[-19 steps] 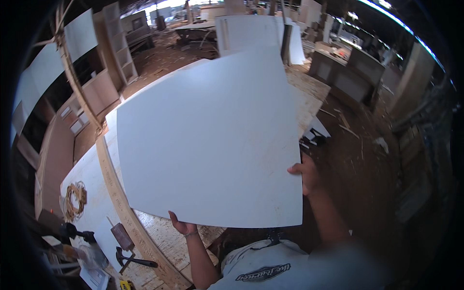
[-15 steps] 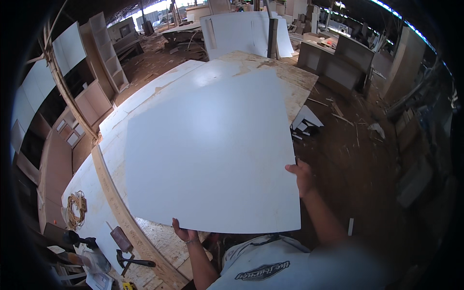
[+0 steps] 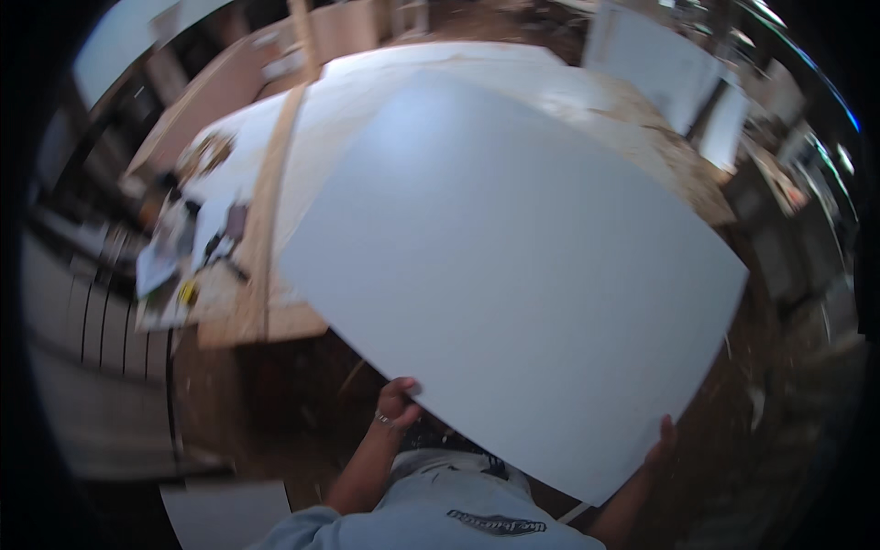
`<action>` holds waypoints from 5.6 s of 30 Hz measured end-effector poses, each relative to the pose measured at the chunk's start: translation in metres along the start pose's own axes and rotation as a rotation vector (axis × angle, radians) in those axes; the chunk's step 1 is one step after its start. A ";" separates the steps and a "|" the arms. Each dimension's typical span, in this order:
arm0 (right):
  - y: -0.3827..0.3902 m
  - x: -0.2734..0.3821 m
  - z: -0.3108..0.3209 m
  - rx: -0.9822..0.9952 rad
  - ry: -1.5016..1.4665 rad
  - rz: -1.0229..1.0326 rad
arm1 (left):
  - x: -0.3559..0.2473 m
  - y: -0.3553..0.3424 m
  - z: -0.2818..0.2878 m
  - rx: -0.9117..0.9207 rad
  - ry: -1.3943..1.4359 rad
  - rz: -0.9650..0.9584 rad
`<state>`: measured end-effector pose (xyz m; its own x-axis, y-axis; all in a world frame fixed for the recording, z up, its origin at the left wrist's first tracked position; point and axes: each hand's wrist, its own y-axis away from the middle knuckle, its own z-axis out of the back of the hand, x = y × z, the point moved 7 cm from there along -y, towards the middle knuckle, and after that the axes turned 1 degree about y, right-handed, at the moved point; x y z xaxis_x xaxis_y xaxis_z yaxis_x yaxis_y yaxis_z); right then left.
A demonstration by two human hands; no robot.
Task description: The person feeds a large white board through a spinning table saw to cut it into smaller sections, carries the cut pieces to a stack on the floor, and then measures a board with a tape measure and marks it with a pencil.
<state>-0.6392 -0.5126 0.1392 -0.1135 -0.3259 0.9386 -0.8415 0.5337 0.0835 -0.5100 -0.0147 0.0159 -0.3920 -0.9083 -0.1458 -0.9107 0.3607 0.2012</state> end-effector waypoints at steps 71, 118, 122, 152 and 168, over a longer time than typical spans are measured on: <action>1.528 -0.323 0.057 3.278 -0.506 2.553 | 0.651 1.321 0.160 -2.303 0.791 -1.830; 1.440 -0.333 -0.085 3.588 -0.655 2.038 | 0.334 1.291 0.264 -2.241 -0.617 -0.139; 1.420 -0.310 -0.091 3.479 -0.513 2.247 | 0.340 1.291 0.257 -2.261 -0.749 -0.180; 0.730 -0.220 -0.211 2.064 1.285 0.947 | 0.006 0.821 0.117 -0.525 -2.444 0.137; 0.584 -0.267 -0.347 1.662 1.549 0.854 | -0.176 0.590 0.119 -0.056 -2.619 0.001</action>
<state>-0.9173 0.1570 0.0541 -0.8497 0.5067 0.1457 -0.4720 -0.8542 0.2181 -0.9944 0.3831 0.0451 0.2381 0.9066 -0.3483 -0.9240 0.3220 0.2064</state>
